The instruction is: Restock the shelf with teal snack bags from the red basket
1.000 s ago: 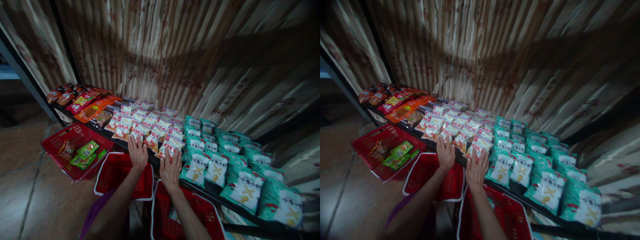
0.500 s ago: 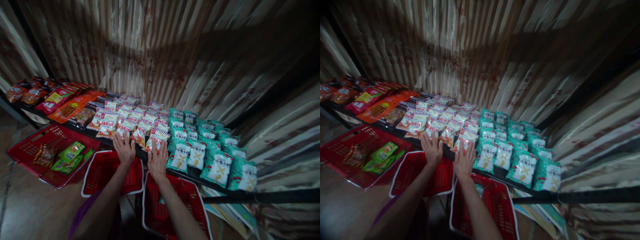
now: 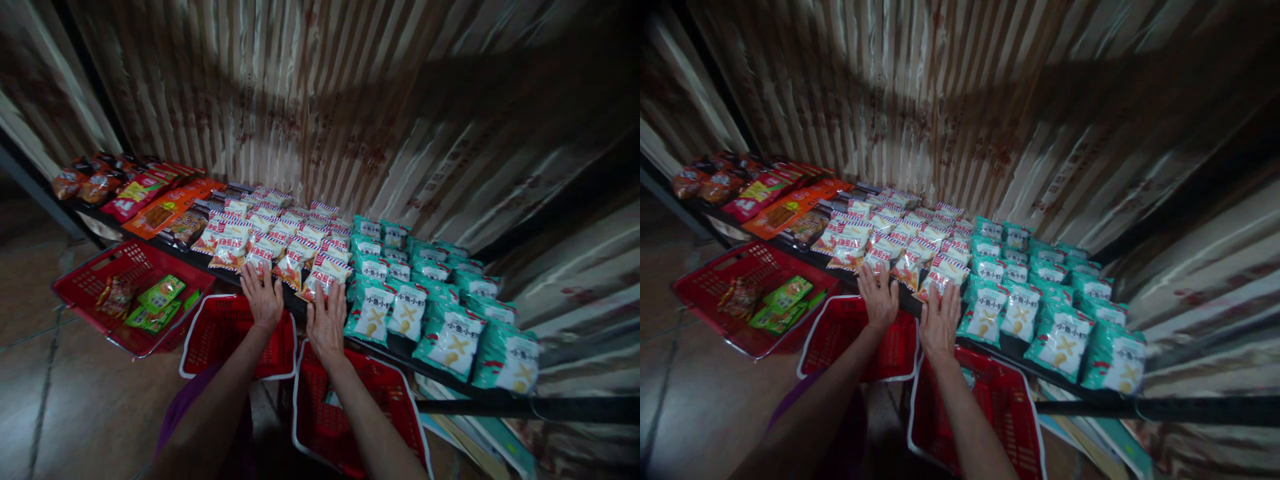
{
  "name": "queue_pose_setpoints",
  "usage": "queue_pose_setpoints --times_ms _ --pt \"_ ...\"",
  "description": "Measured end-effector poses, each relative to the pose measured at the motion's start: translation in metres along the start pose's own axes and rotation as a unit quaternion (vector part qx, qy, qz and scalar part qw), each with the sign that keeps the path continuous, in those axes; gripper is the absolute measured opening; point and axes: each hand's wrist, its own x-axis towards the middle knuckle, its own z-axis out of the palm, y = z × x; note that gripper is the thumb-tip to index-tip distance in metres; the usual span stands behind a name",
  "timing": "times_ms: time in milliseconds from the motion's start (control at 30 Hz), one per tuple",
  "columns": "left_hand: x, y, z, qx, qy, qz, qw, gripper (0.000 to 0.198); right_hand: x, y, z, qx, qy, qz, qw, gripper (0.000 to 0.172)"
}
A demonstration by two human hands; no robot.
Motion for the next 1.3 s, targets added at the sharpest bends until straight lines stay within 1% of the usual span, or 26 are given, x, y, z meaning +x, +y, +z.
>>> queue_pose_setpoints --times_ms 133,233,333,400,467,633,833,967,1133,1233,1300 --pt "-0.003 0.002 -0.007 -0.013 -0.003 0.004 1.0 0.057 0.0 -0.001 -0.01 0.005 0.015 -0.024 1.0 0.063" --pt "-0.009 0.008 -0.013 -0.042 -0.012 0.031 0.999 0.057 -0.009 0.003 -0.024 0.002 0.05 -0.032 0.998 0.062" --pt "-0.018 0.018 -0.018 -0.063 -0.041 0.06 0.995 0.055 -0.026 0.015 -0.035 -0.018 0.092 0.012 0.996 0.061" --pt "-0.022 0.023 -0.02 -0.07 -0.057 0.081 0.993 0.053 -0.037 0.027 -0.038 -0.029 0.118 0.044 0.992 0.059" --pt "-0.024 0.026 -0.02 -0.076 -0.061 0.093 0.991 0.052 -0.044 0.038 -0.039 -0.033 0.129 0.062 0.989 0.058" --pt "-0.012 0.027 -0.019 -0.081 -0.057 0.09 0.991 0.053 -0.043 0.056 -0.035 -0.033 0.11 0.085 0.99 0.057" --pt "0.006 0.029 -0.014 -0.076 -0.054 0.063 0.994 0.06 -0.037 0.069 -0.029 -0.054 0.072 0.103 0.991 0.068" --pt "0.008 0.031 -0.009 -0.083 -0.044 0.048 0.994 0.058 -0.036 0.063 -0.027 -0.064 0.061 0.143 0.986 0.067" --pt "0.005 0.037 -0.008 -0.115 -0.014 0.053 0.992 0.056 -0.033 0.049 -0.028 -0.064 0.061 0.194 0.977 0.064" --pt "-0.001 0.044 -0.013 -0.145 0.013 0.079 0.986 0.052 -0.032 0.048 -0.029 -0.061 0.06 0.2 0.976 0.063" --pt "-0.009 0.05 -0.017 -0.169 0.008 0.117 0.979 0.05 -0.033 0.05 -0.029 -0.056 0.055 0.195 0.978 0.063"
